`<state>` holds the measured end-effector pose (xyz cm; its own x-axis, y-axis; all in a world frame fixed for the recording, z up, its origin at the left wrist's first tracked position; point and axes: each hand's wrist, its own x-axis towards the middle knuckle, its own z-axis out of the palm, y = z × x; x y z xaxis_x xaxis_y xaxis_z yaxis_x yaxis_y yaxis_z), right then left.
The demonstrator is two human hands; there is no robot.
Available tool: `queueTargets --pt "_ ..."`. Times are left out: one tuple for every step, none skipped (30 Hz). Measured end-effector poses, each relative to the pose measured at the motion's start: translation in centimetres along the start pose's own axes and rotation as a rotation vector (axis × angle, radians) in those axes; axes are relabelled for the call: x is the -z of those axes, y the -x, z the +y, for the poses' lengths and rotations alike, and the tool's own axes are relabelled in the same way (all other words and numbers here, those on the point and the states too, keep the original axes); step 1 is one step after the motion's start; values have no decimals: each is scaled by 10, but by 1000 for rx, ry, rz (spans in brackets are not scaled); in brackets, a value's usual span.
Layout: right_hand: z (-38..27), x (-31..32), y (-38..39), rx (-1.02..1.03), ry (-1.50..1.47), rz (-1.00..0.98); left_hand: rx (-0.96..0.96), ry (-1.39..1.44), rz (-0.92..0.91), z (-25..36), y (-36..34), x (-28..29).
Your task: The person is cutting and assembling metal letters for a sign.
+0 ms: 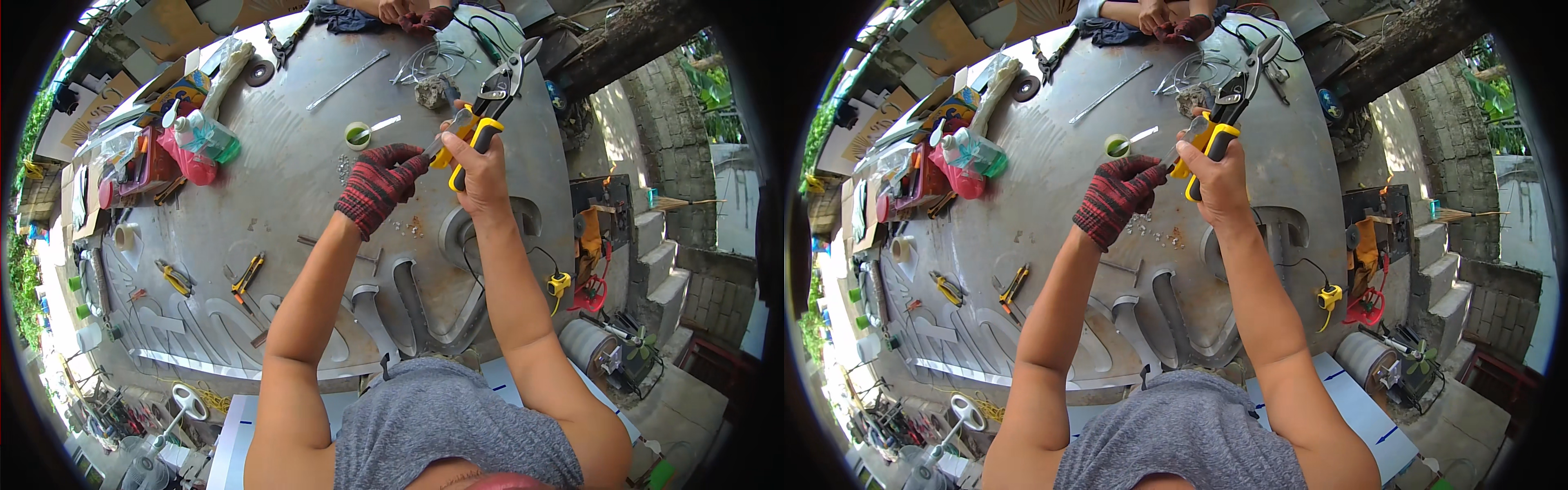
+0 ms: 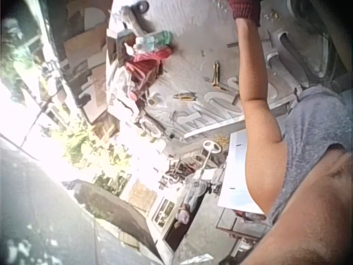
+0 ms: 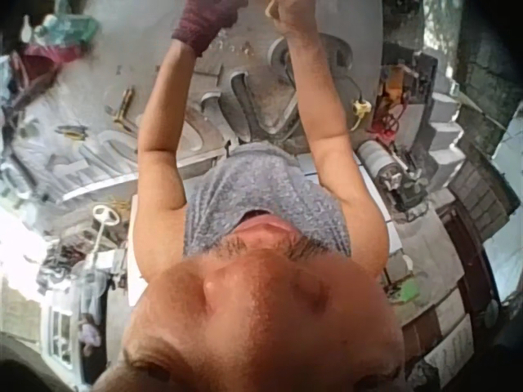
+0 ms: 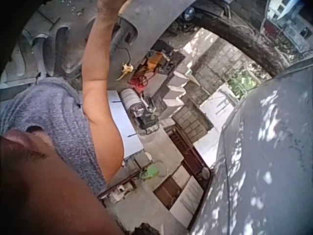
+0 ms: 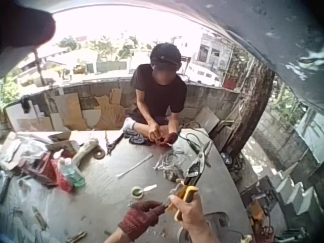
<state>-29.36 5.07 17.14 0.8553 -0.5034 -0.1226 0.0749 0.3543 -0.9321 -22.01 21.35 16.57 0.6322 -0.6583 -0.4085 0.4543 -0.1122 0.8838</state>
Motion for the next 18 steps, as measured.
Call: queueTargets --pt "-2 -3 3 18 -24 20 -10 -22 13 -2 1 -4" --pt "-1 -1 5 22 -18 19 -15 -18 10 -4 2 -6" --pt "2 5 6 27 -40 26 -33 4 -13 -6 3 -7" --pt "3 6 7 32 -64 32 -51 23 -35 -8 5 -7" --pt "2 6 8 35 -62 31 -55 24 -36 -9 6 -7" --pt "1 7 8 35 -73 26 -83 74 -56 -9 7 -6" --pt "1 7 9 35 -85 20 -111 123 -75 -11 8 -5" --pt "1 8 9 37 -85 18 -114 123 -74 -17 5 -7" --pt "2 11 8 45 -58 14 -269 21 42 -24 0 -12" --pt "1 9 8 51 -31 11 -422 -81 158 -25 -3 -15" --pt "2 7 9 51 -31 11 -421 -81 158 -26 -5 -15" --pt "3 2 11 14 -71 56 -437 -129 212 -27 -7 -15" --pt "1 0 12 -20 -109 104 -454 -175 262 -24 -8 -16" --pt "4 2 10 -17 -107 106 -455 -174 258 -23 -7 -17" --pt "10 6 6 -33 -82 121 -439 -234 267 -21 -6 -18" --pt "11 5 3 -51 -58 133 -423 -294 279 -19 -5 -17" --pt "11 4 1 -47 -56 147 -424 -293 279 -21 -6 -16" --pt "11 3 -1 -46 -56 146 -399 -317 277 -24 -7 -16"
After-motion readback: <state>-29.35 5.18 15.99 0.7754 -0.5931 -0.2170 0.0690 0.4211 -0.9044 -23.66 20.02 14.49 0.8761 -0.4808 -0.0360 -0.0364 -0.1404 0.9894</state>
